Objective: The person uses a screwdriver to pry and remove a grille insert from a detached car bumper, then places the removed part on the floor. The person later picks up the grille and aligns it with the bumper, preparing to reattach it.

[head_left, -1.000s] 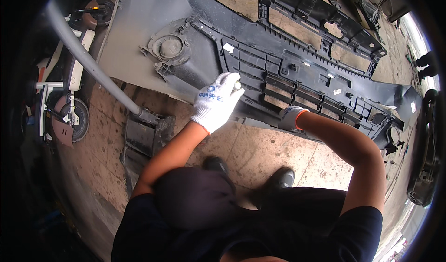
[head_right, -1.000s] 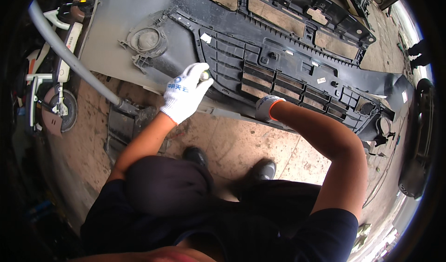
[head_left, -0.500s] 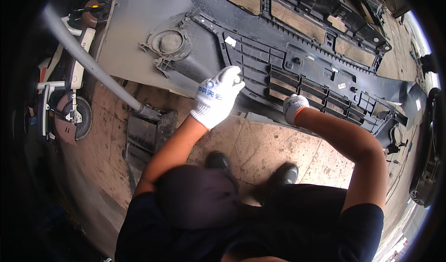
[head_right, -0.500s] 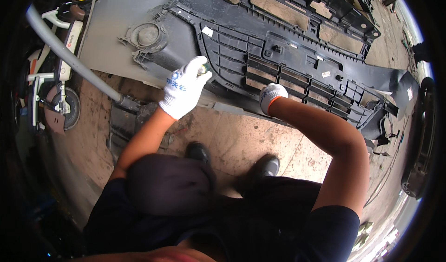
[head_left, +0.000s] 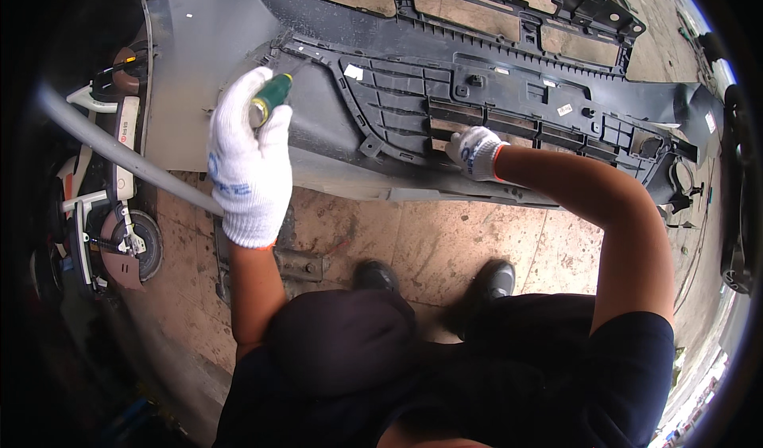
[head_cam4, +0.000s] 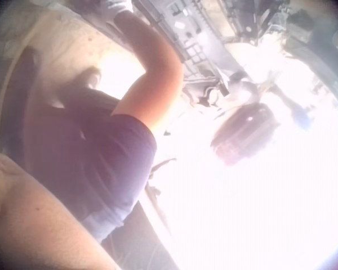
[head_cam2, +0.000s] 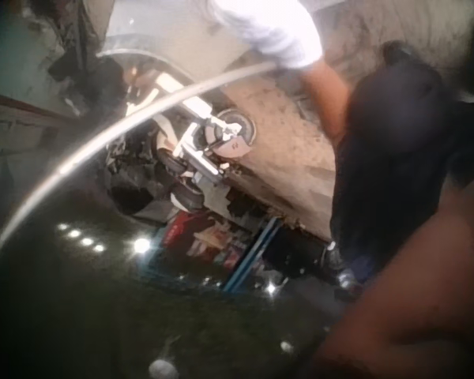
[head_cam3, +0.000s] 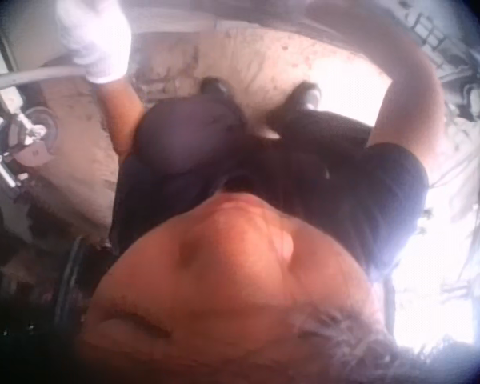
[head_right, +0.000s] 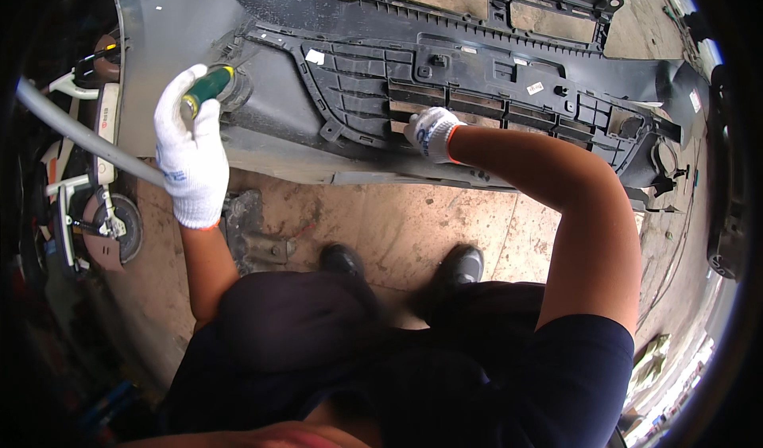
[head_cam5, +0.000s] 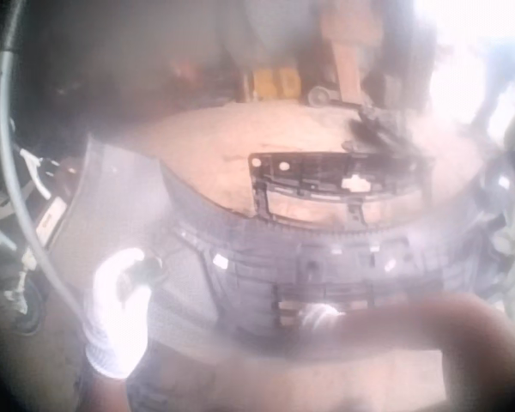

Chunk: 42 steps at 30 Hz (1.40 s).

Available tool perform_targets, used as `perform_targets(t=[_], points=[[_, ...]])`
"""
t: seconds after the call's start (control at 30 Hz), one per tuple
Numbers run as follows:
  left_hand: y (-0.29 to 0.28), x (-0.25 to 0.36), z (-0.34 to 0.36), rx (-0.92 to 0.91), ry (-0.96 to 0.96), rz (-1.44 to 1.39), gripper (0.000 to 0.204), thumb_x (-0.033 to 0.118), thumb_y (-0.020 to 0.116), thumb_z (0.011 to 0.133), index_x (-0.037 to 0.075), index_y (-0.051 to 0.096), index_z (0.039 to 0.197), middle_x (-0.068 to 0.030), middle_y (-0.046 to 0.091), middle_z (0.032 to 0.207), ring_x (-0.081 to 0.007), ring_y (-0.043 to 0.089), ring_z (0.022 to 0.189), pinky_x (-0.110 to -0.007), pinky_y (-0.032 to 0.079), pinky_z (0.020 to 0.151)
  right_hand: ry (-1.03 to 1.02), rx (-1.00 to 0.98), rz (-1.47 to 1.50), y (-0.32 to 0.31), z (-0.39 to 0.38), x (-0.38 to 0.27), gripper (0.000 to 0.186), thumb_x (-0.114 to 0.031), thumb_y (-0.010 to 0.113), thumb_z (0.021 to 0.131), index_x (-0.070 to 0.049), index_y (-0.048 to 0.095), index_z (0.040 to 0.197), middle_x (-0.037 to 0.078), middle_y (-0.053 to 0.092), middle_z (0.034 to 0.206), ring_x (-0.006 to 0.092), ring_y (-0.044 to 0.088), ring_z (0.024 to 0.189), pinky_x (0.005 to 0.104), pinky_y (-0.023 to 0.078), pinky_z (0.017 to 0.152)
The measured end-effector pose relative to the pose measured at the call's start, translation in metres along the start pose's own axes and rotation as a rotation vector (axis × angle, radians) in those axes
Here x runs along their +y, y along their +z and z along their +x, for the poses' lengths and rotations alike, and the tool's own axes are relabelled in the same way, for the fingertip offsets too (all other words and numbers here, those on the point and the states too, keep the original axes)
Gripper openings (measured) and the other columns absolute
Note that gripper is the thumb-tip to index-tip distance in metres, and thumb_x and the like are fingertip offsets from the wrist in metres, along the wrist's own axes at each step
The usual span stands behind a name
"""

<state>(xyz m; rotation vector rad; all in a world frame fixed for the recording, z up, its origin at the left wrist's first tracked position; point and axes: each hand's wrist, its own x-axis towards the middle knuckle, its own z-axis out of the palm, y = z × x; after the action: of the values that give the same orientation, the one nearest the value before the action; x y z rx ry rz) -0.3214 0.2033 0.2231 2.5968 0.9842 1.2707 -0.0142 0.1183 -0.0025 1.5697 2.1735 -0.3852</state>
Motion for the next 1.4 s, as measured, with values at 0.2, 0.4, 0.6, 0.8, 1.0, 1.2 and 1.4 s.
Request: perform_targets(t=[0.2, 0.4, 0.6, 0.8, 1.0, 1.2, 1.4], points=[[0.049, -0.013, -0.059, -0.162, 0.241, 0.107, 0.051, 0.012, 0.087, 0.078, 0.007, 0.067, 0.125, -0.0121, 0.071, 0.122, -0.0324, 0.066, 0.117, -0.051, 0.050, 0.112, 0.123, -0.273, 0.559, 0.004, 0.021, -0.003, 0.069, -0.048, 0.081, 0.080, 0.004, 0.069, 0.123, 0.025, 0.073, 0.121, 0.0385, 0.071, 0.113, 0.0447, 0.055, 0.095], [0.082, -0.020, -0.099, -0.273, 0.065, -0.068, 0.047, 0.010, 0.083, 0.082, 0.005, 0.067, 0.126, -0.0152, 0.072, 0.117, -0.0356, 0.069, 0.107, -0.048, 0.055, 0.098, 0.109, -0.296, 0.548, -0.008, 0.034, -0.002, 0.067, -0.044, 0.083, 0.077, 0.002, 0.070, 0.124, 0.025, 0.073, 0.119, 0.0380, 0.071, 0.113, 0.0434, 0.056, 0.095], [0.080, -0.014, -0.093, -0.272, -0.164, -0.117, 0.043, 0.014, 0.080, 0.091, 0.004, 0.065, 0.129, -0.0174, 0.071, 0.117, -0.0349, 0.071, 0.100, -0.044, 0.058, 0.088, 0.174, -0.107, 0.435, -0.076, -0.024, 0.031, 0.076, -0.039, 0.084, 0.071, 0.003, 0.065, 0.131, 0.026, 0.073, 0.119, 0.0402, 0.070, 0.114, 0.0447, 0.057, 0.097], [0.084, -0.011, -0.089, -0.359, -0.180, -0.063, 0.037, 0.023, 0.074, 0.097, 0.007, 0.064, 0.129, -0.0146, 0.071, 0.121, -0.0340, 0.072, 0.101, -0.043, 0.059, 0.085, 0.195, -0.085, 0.182, -0.155, -0.044, 0.071, 0.075, -0.040, 0.083, 0.069, 0.002, 0.067, 0.128, 0.025, 0.074, 0.114, 0.0408, 0.071, 0.111, 0.0448, 0.058, 0.094], [0.096, -0.012, -0.084, -0.311, -0.148, -0.025, 0.035, 0.025, 0.072, 0.098, 0.008, 0.063, 0.126, -0.0151, 0.072, 0.117, -0.0355, 0.072, 0.099, -0.044, 0.060, 0.081, 0.151, -0.165, 0.153, -0.236, -0.064, 0.049, 0.059, -0.032, 0.079, 0.070, 0.003, 0.069, 0.116, 0.021, 0.075, 0.103, 0.0327, 0.073, 0.099, 0.0419, 0.059, 0.089], [0.097, -0.009, -0.072, -0.421, -0.222, -0.059, 0.034, 0.027, 0.069, 0.100, 0.008, 0.063, 0.127, -0.0163, 0.073, 0.122, -0.0364, 0.072, 0.105, -0.046, 0.059, 0.087, 0.093, 0.199, 0.831, -0.346, -0.122, 0.102, 0.047, -0.033, 0.086, 0.081, 0.005, 0.069, 0.103, 0.008, 0.070, 0.077, 0.0156, 0.068, 0.060, 0.0295, 0.059, 0.055], [0.097, -0.006, -0.072, -0.415, -0.267, -0.117, 0.035, 0.022, 0.070, 0.098, 0.007, 0.062, 0.128, -0.0178, 0.073, 0.121, -0.0369, 0.072, 0.106, -0.045, 0.059, 0.088, 0.301, 0.511, 0.443, -0.326, -0.162, 0.090, 0.039, -0.031, 0.081, 0.076, 0.003, 0.066, 0.091, 0.006, 0.064, 0.076, 0.0181, 0.064, 0.070, 0.0353, 0.055, 0.068]])
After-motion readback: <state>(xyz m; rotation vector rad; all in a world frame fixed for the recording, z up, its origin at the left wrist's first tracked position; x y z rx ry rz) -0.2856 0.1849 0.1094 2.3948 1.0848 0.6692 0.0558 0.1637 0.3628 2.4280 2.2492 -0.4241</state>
